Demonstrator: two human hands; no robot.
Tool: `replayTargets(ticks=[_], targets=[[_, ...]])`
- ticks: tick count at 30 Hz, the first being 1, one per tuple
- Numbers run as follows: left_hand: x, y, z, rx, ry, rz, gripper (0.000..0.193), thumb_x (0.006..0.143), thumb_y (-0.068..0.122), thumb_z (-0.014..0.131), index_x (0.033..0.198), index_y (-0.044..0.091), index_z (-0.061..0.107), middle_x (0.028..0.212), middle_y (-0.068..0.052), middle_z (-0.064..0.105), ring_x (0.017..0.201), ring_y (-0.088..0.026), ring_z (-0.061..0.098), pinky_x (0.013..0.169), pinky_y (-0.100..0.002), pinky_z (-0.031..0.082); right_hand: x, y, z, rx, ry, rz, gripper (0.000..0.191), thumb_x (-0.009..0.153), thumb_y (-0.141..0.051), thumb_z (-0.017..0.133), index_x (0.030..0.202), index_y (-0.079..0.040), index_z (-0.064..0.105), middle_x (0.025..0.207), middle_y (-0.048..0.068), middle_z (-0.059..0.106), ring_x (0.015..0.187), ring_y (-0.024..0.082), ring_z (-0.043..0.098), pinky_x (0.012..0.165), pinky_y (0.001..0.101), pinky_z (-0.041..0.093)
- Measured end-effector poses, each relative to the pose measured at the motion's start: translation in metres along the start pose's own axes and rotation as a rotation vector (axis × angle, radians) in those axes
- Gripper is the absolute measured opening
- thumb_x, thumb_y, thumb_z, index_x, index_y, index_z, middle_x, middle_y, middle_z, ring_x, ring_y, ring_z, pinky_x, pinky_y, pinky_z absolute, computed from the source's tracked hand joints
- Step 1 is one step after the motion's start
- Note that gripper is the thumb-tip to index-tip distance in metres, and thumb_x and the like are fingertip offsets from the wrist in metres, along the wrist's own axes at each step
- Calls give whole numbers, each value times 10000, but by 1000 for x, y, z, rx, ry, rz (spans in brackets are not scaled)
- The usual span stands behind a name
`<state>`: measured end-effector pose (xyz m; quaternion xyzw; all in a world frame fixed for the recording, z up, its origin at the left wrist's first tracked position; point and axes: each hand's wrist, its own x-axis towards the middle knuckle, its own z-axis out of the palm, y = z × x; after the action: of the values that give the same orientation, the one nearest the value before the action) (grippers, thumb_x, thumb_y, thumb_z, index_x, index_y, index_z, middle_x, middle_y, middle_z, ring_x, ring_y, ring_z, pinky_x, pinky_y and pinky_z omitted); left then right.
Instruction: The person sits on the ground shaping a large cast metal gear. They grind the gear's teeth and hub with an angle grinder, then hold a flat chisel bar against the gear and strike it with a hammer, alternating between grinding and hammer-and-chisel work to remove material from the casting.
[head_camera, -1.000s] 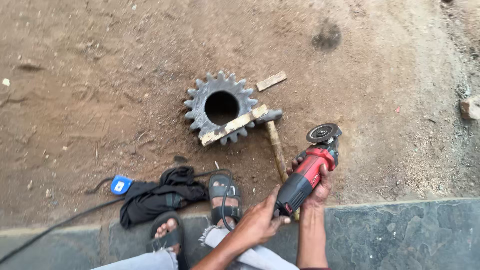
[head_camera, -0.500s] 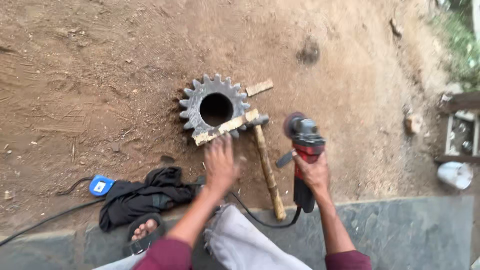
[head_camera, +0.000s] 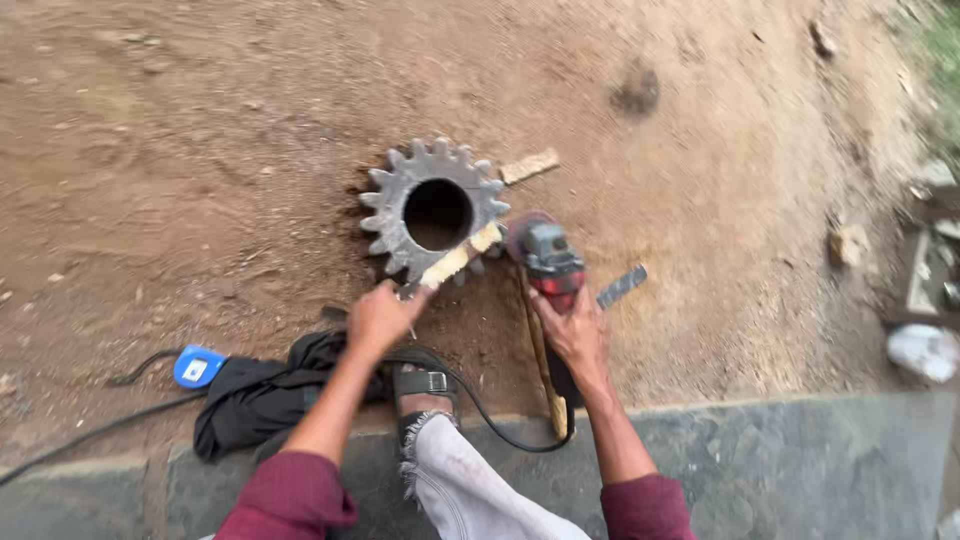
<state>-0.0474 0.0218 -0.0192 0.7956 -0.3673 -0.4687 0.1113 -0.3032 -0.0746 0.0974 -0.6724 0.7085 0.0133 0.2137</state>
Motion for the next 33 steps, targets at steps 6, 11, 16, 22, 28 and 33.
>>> replayTargets(ticks=[6, 11, 16, 22, 28, 33], targets=[[21, 1, -3, -42, -260, -36, 807, 907, 761, 453, 1139, 37, 725, 1088, -271, 734, 1085, -440, 692, 943, -549, 523, 6, -13, 2, 50, -18, -88, 708, 830, -545, 712, 1320, -61, 549, 1102, 228, 690, 991, 400, 689, 841, 512, 539], [6, -6, 12, -62, -182, -5, 764, 917, 750, 447, 1154, 87, 743, 1085, -293, 729, 1099, -475, 675, 950, -575, 519, 10, -19, 14, -89, -78, -128, 673, 815, -548, 735, 1275, -89, 563, 1125, 190, 687, 964, 367, 689, 815, 506, 550], [9, -4, 8, -79, -146, -7, 802, 896, 771, 485, 1210, 64, 700, 1111, -304, 705, 1104, -497, 654, 938, -586, 515, 13, -25, 27, -77, -116, -32, 685, 805, -545, 727, 1259, -76, 520, 1093, 181, 679, 925, 347, 709, 787, 483, 563], [8, -3, 8, -87, -177, -16, 802, 887, 772, 464, 1184, 73, 720, 1124, -302, 703, 1126, -499, 642, 963, -586, 503, 20, -16, 33, -50, -23, -159, 730, 780, -546, 758, 1271, -53, 539, 1104, 221, 672, 961, 424, 687, 826, 520, 543], [12, -5, 7, -81, -125, -7, 775, 907, 755, 473, 1155, 71, 740, 1125, -313, 693, 1120, -510, 639, 951, -589, 511, 25, 7, 37, -80, 2, -160, 791, 778, -561, 740, 1322, -30, 522, 1117, 243, 664, 956, 413, 683, 771, 531, 548], [13, -8, -2, -72, -131, -31, 773, 893, 742, 501, 1192, 66, 726, 1136, -303, 703, 1138, -493, 645, 963, -566, 521, 9, 9, 35, -51, 36, -51, 740, 824, -597, 727, 1275, -33, 564, 1065, 233, 693, 961, 419, 687, 830, 528, 544]])
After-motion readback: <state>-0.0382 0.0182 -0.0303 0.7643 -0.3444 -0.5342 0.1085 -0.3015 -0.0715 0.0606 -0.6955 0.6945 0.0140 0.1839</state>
